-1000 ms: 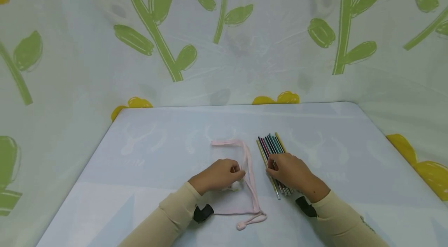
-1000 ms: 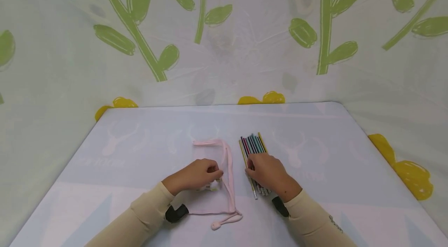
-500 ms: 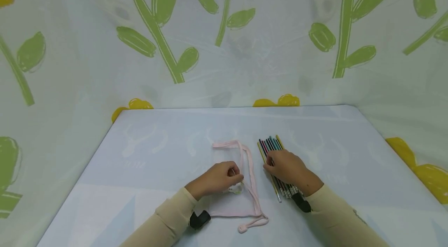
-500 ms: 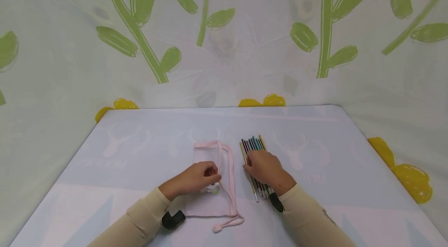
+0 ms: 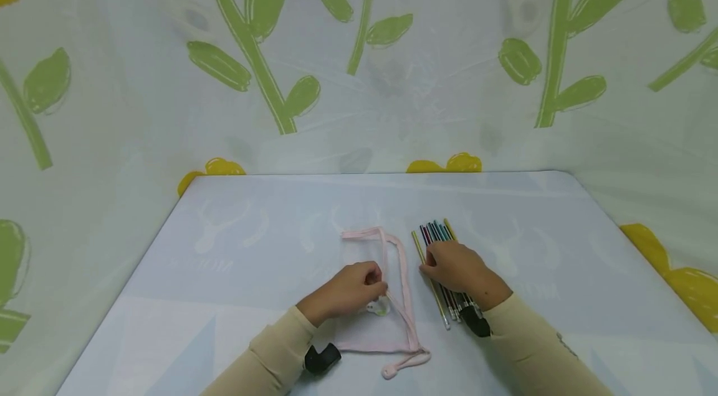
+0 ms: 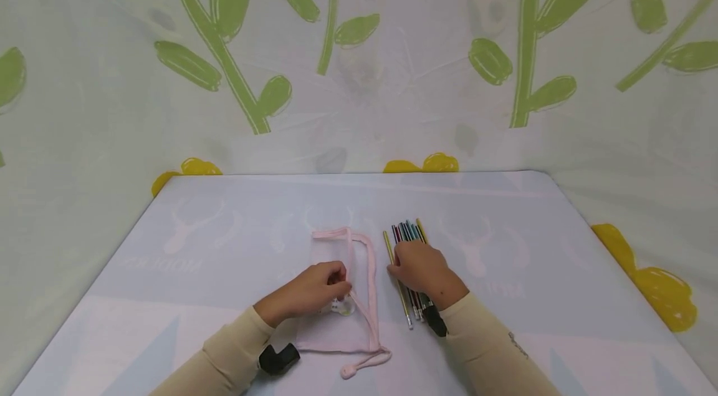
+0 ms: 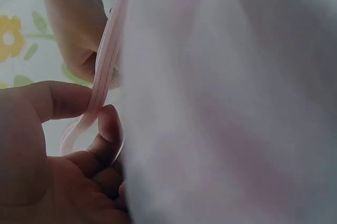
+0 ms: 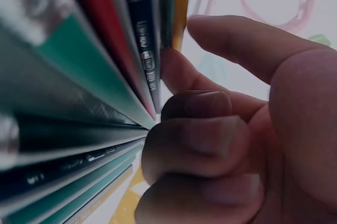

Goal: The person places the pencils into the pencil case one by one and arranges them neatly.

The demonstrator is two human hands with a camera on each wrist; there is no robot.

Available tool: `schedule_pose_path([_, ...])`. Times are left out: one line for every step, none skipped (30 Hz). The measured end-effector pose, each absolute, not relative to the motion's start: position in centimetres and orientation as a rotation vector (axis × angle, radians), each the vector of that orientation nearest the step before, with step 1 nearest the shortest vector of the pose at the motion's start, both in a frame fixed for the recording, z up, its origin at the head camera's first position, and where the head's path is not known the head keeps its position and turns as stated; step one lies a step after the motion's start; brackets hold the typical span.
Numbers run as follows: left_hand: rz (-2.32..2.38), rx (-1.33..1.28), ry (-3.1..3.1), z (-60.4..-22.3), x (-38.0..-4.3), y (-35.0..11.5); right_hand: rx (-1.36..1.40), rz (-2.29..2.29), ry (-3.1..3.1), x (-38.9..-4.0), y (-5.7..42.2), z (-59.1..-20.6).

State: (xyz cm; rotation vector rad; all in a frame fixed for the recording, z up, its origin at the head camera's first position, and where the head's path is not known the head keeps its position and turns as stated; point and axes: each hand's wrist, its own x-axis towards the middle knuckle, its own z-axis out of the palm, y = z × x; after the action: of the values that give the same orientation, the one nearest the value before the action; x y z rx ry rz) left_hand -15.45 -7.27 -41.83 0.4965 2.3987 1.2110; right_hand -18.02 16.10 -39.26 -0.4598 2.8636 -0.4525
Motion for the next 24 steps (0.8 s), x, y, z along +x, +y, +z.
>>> schedule_pose_path([1.208, 0.494, 2.403, -41.82, -15.45, -7.2, -0.461, -0.45, 2.86, -17.96, 16.15, -39.23])
schedule_pose_path([1.205, 0.492, 2.41, -41.79, -15.43, -7.12, -0.463, -0.449, 2.857, -17.9, 16.19, -39.19])
schedule_pose_path([1.208, 0.486, 2.411, -41.75, -15.43, -7.04, -0.462, -0.448, 2.854, -17.86, 16.23, -39.17])
schedule_pose_path([1.21, 0.475, 2.412, -41.74, -15.45, -6.97, -0.46, -0.446, 2.852, -17.81, 16.26, -39.12])
schedule_pose_path([1.213, 0.462, 2.411, -41.73, -15.45, -6.89, -0.463, -0.441, 2.849, -17.77, 16.3, -39.07])
schedule_pose_path([1.218, 0.449, 2.409, -41.73, -15.47, -6.84, -0.462, -0.438, 2.845, -17.75, 16.3, -39.03])
schedule_pose_path([1.225, 0.436, 2.405, -41.69, -15.46, -6.79, -0.459, -0.433, 2.841, -17.76, 16.31, -39.03])
schedule_pose_path([1.231, 0.424, 2.402, -41.64, -15.44, -6.76, -0.456, -0.432, 2.835, -17.76, 16.29, -38.99])
schedule_pose_path([1.239, 0.413, 2.399, -41.59, -15.43, -6.73, -0.452, -0.428, 2.83, -17.79, 16.27, -38.96])
schedule_pose_path([1.242, 0.405, 2.399, -41.56, -15.41, -6.74, -0.446, -0.427, 2.825, -17.79, 16.23, -38.94])
schedule_pose_path([1.245, 0.403, 2.401, -41.52, -15.38, -6.74, -0.442, -0.426, 2.82, -17.83, 16.2, -38.96])
schedule_pose_path([1.248, 0.402, 2.403, -41.47, -15.35, -6.76, -0.438, -0.429, 2.816, -17.85, 16.17, -38.99])
schedule_pose_path([1.254, 0.401, 2.405, -41.41, -15.32, -6.79, -0.445, -0.425, 2.815, -17.87, 16.16, -38.99])
schedule_pose_path([1.255, 0.4, 2.41, -41.36, -15.29, -6.84, -0.449, -0.428, 2.816, -17.87, 16.12, -38.97])
schedule_pose_path([1.259, 0.401, 2.412, -41.32, -15.27, -6.87, -0.455, -0.433, 2.818, -17.89, 16.13, -39.01])
schedule_pose_path([1.261, 0.404, 2.412, -41.29, -15.25, -6.9, -0.46, -0.443, 2.817, -17.87, 16.13, -39.02])
schedule_pose_path([1.261, 0.409, 2.414, -41.31, -15.23, -6.93, -0.466, -0.452, 2.815, -17.88, 16.16, -39.05])
schedule_pose_path([1.262, 0.412, 2.413, -41.31, -15.21, -6.96, -0.471, -0.461, 2.815, -17.86, 16.18, -39.02])
schedule_pose_path([1.265, 0.417, 2.411, -41.34, -15.19, -6.99, -0.475, -0.472, 2.817, -17.87, 16.22, -39.04])
schedule_pose_path([1.264, 0.423, 2.409, -41.38, -15.19, -7.01, -0.47, -0.488, 2.82, -17.87, 16.28, -39.06])
schedule_pose_path([1.267, 0.429, 2.404, -41.41, -15.18, -7.03, -0.466, -0.499, 2.824, -17.89, 16.35, -39.09])
schedule_pose_path([1.266, 0.433, 2.401, -41.47, -15.2, -7.05, -0.46, -0.509, 2.831, -17.95, 16.41, -39.09])
schedule_pose_path([1.265, 0.435, 2.4, -41.51, -15.22, -7.09, -0.451, -0.531, 2.838, -18.06, 16.49, -39.12])
schedule_pose_path([1.265, 0.436, 2.397, -41.48, -15.22, -7.12, -0.441, -0.553, 2.847, -18.16, 16.56, -39.14])
